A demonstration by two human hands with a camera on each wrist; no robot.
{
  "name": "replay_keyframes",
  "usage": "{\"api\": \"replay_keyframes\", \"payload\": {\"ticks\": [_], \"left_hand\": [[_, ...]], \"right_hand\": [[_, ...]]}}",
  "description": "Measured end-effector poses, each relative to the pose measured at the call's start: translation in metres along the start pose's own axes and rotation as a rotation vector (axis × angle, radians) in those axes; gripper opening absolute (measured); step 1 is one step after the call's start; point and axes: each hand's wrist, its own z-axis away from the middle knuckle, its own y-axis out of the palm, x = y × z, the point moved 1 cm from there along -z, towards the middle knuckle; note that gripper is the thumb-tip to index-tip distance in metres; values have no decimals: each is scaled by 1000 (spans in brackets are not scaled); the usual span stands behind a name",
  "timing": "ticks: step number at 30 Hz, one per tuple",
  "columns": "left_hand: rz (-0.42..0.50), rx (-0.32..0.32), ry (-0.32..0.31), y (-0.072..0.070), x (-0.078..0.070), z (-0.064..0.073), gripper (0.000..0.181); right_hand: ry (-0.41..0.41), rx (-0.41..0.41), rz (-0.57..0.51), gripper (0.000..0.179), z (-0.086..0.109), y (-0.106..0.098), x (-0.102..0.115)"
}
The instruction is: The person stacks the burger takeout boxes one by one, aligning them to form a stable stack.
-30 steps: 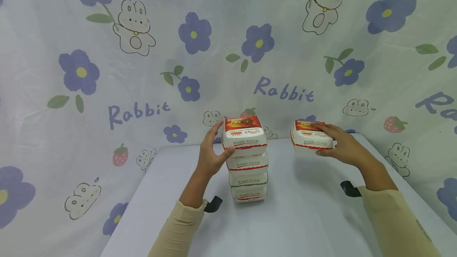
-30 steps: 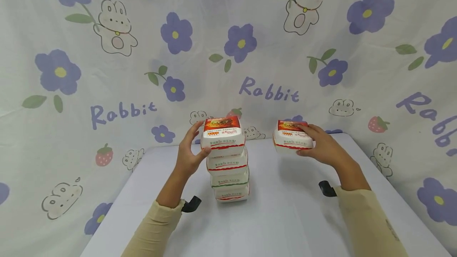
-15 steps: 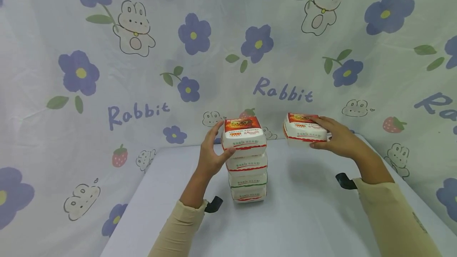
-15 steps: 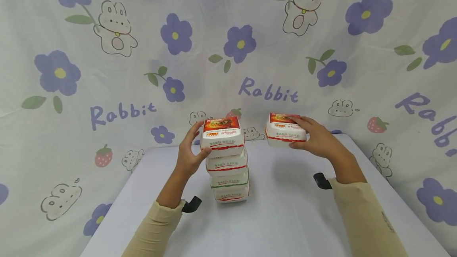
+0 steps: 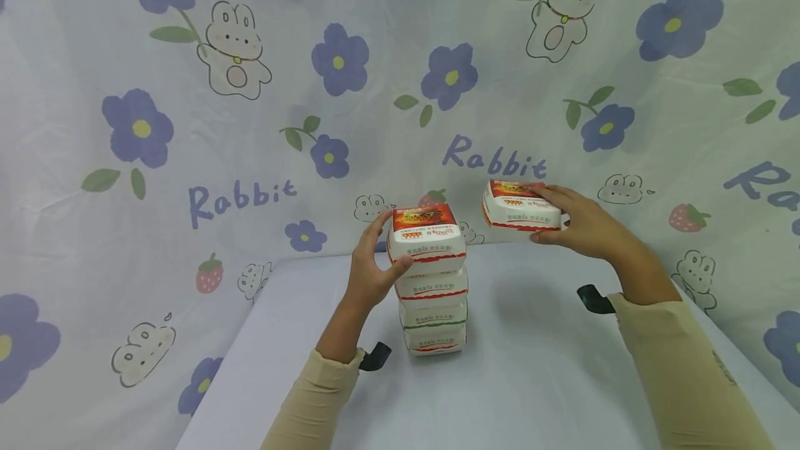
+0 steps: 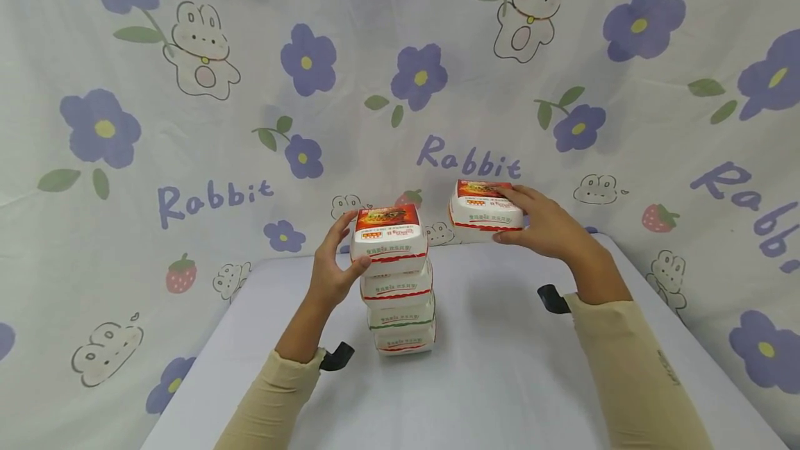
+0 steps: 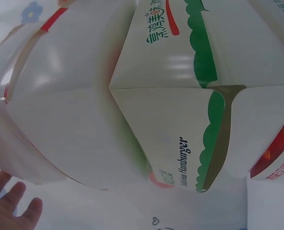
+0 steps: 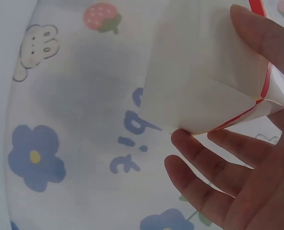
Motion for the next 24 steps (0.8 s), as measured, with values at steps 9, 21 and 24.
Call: {"api": "replay_keyframes", "payload": {"ticks": [9,21,24], "left_hand": [[3,-2,12,2,1,-4,87],[6,-11,28,1,1,-7,91],[15,-12,28,1,-1,-9,92]], "right_hand": [[-32,-10,-24,96,-4,-5,18],[-72,-27,-22,94,-13,-13,47],[-84,-28,-41,95,-15,-15,53]]}}
